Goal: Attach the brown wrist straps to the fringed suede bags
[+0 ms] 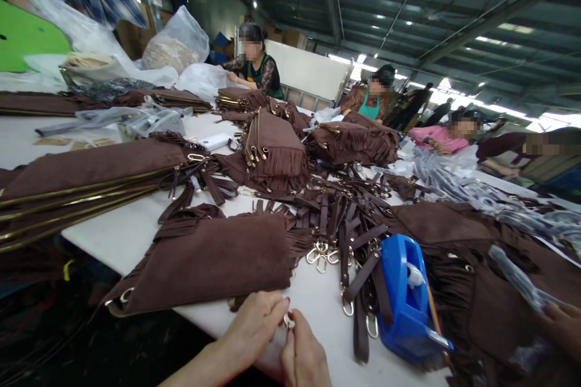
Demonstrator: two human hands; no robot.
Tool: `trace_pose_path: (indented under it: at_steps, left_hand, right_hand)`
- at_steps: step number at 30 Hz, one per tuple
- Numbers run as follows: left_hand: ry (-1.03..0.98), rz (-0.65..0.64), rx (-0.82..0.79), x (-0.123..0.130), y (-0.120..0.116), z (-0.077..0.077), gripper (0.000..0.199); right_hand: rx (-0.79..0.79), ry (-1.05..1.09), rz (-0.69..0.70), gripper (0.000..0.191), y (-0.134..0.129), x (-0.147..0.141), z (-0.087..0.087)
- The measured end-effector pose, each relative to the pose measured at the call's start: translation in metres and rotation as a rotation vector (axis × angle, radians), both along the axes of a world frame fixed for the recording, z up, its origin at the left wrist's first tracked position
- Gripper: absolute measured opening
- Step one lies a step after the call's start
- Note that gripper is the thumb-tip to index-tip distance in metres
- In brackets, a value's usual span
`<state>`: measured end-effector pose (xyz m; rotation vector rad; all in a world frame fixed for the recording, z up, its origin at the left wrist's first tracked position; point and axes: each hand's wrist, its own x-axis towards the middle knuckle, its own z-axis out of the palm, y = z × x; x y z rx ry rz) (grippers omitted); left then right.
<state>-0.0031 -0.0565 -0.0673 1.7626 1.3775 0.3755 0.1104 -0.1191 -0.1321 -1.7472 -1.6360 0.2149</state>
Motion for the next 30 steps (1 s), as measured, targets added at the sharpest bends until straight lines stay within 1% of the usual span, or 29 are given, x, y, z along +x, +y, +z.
trace_pose_path:
  at_steps: [1, 3, 4, 5, 6, 8, 10, 11, 12, 14, 16, 17, 19, 21, 23, 26, 30]
  left_hand:
    - [0.091, -0.007, 0.174, 0.001, 0.002, -0.001, 0.032]
    - [0.301, -0.008, 0.519, 0.004, 0.008, -0.005, 0.02]
    - [0.387, -0.013, 0.643, 0.006, 0.012, -0.007, 0.021]
    - [0.454, -0.025, 0.719, 0.008, 0.016, -0.01, 0.028]
    - [0.502, -0.054, 0.741, 0.01, 0.023, -0.011, 0.033]
    - [0.554, -0.156, 0.688, 0.013, 0.038, -0.01, 0.027]
    - [0.567, -0.25, 0.602, 0.011, 0.056, -0.002, 0.021]
    - [0.568, -0.262, 0.575, 0.008, 0.064, 0.003, 0.021]
    - [0.566, -0.246, 0.562, 0.004, 0.07, 0.007, 0.023]
    - [0.566, -0.17, 0.55, -0.006, 0.075, 0.013, 0.024]
    - [0.553, -0.091, 0.537, -0.018, 0.07, 0.013, 0.027]
    - [0.508, -0.047, 0.527, -0.024, 0.065, 0.01, 0.027]
    - [0.341, 0.022, 0.5, -0.033, 0.054, 0.001, 0.027]
    - [0.169, 0.039, 0.473, -0.039, 0.044, -0.007, 0.023]
    - [0.105, 0.037, 0.448, -0.041, 0.039, -0.011, 0.02]
    - [0.126, 0.043, 0.411, -0.039, 0.038, -0.011, 0.018]
    - [0.197, -0.02, 0.46, -0.037, 0.041, -0.008, 0.013]
  right_hand:
    - [-0.021, 0.044, -0.008, 0.037, 0.003, 0.005, 0.004]
    - [-0.071, 0.136, -0.005, 0.036, 0.01, 0.014, 0.012]
    - [-0.092, 0.178, -0.001, 0.036, 0.014, 0.018, 0.017]
    - [-0.103, 0.215, 0.001, 0.036, 0.019, 0.022, 0.023]
    - [-0.105, 0.242, 0.001, 0.035, 0.026, 0.026, 0.03]
    - [-0.104, 0.268, 0.021, 0.035, 0.042, 0.033, 0.048]
    - [-0.112, 0.255, 0.079, 0.036, 0.061, 0.039, 0.068]
    - [-0.12, 0.236, 0.104, 0.035, 0.069, 0.04, 0.077]
    - [-0.124, 0.218, 0.115, 0.035, 0.077, 0.041, 0.084]
    - [-0.109, 0.212, 0.118, 0.035, 0.085, 0.038, 0.089]
    - [-0.098, 0.234, 0.128, 0.034, 0.085, 0.03, 0.083]
    - [-0.107, 0.247, 0.144, 0.033, 0.083, 0.025, 0.076]
    - [-0.154, 0.265, 0.185, 0.032, 0.077, 0.013, 0.061]
    - [-0.194, 0.265, 0.228, 0.031, 0.072, 0.002, 0.048]
    - [-0.191, 0.25, 0.255, 0.032, 0.071, -0.008, 0.041]
    - [-0.21, 0.225, 0.263, 0.032, 0.077, -0.016, 0.04]
    - [-0.299, 0.177, 0.264, 0.031, 0.087, -0.021, 0.047]
